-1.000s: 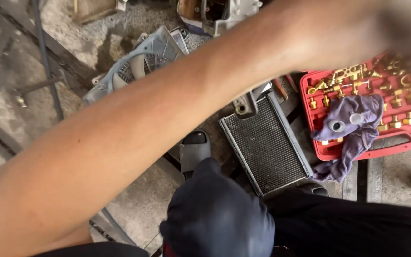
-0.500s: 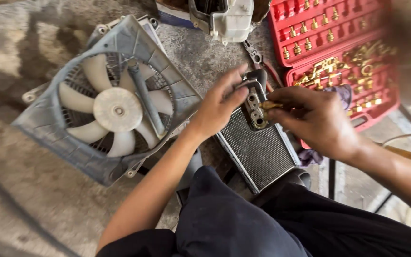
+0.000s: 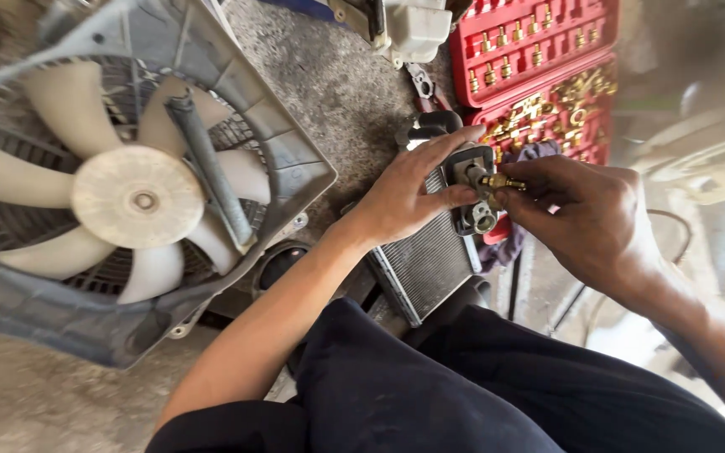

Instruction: The person sits on the workshop floor and assembles brass hose fittings onto a small automotive radiator and cooling fan assembly. They pick fittings from a red organizer case, thread and press them into the radiator ports by hand, and wipe parts with a cloth.

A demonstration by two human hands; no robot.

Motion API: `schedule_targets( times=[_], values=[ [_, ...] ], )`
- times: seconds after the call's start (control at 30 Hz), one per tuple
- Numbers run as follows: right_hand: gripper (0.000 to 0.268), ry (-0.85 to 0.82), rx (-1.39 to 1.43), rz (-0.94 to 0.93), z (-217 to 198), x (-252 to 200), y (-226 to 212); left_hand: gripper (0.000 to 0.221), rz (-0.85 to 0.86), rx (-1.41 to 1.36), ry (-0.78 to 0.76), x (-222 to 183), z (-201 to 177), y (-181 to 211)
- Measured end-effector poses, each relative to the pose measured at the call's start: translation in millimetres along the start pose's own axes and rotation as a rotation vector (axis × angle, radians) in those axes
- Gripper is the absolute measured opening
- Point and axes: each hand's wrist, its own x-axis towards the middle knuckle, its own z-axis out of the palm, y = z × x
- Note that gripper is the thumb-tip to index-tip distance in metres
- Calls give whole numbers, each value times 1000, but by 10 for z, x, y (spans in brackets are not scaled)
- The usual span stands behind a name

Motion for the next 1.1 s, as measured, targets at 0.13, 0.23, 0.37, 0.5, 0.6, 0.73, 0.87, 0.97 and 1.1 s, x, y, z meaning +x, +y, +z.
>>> schedule_targets(
  times=[0.13,0.23,0.37,0.5,0.6,0.73,0.87,0.97,1.1],
  values=[
    [30,-21,-95,56,-107,-12,-89,89,90,180,65,151,170,-57],
    [29,-23,-183,23,-191,-99,2,83,193,177,41,336,282,54],
    [29,25,-203,-92,-332,-224,271,80,349,247,72,567,531,38],
    [26,88,-165,65,-367,-344,587,72,391,246,14,749,674,161],
    [26,125,-128,105,-385,-422,716,73,397,228,1,849,740,277],
    [25,110,-300,180,-418,-460,749,78,432,282,35,943,915,265],
    [21,147,-257,199,-399,-596,886,86,518,312,84,969,1002,298],
    [21,180,-126,176,-396,-733,1065,89,482,323,54,949,985,395],
    [13,212,-329,-52,-442,-733,1049,87,563,328,143,939,1012,428]
  ],
)
